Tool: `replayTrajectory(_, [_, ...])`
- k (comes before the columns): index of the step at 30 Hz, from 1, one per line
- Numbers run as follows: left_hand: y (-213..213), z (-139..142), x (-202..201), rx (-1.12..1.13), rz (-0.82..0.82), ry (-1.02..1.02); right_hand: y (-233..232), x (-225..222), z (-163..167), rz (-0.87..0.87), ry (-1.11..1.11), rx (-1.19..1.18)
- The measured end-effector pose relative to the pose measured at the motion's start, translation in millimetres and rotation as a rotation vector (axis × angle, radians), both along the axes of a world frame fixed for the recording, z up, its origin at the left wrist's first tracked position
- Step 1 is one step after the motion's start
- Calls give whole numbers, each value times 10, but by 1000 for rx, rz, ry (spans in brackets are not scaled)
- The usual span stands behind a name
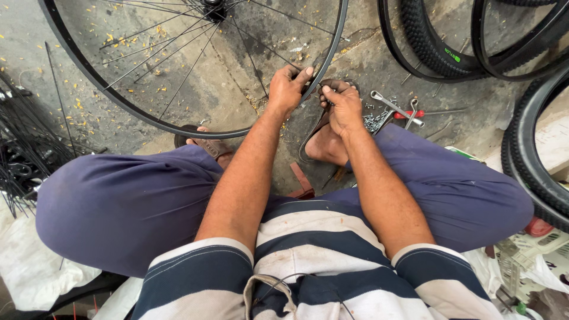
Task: The person assembles a bicycle wheel by tightening spokes, attaching a rim, and inserting spokes into the hub. They handle the wheel, rim, and spokes, using a spoke wrench to tighten the nipples.
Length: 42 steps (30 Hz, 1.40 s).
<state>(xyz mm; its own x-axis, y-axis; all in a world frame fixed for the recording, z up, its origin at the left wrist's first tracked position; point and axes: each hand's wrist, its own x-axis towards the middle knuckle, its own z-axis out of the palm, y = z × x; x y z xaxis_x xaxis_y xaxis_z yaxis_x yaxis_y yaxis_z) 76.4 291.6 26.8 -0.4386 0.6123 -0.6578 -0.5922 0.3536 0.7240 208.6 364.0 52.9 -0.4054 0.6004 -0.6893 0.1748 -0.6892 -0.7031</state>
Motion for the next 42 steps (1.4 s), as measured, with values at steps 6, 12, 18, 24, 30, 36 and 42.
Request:
replayTrajectory(6, [-1,8,-5,-11,-4,11,-39,-38,-19,14,-131,-54])
replayTrajectory(12, [-7,-32,17,41,28,-49,-62,-124,-19,-12,-187,29])
replayTrajectory(18, [-7,-41,9,-7,-12,1,-67,-186,-1,33,-404,-17])
replayTrajectory(24, [-15,-26,1,16,1,-19,-75,-189,-22,44,-295,77])
replayTrajectory(30, [-9,-40,8,17,12,-47,-66,-189,-4,-24,-183,22])
replayTrajectory(36, [-16,-53,20,19,17,-69,-65,-186,12,-78,-322,-106])
replayTrajectory(42, [-7,-45,20,25,20,-37,-64,-189,-19,31,-413,-75])
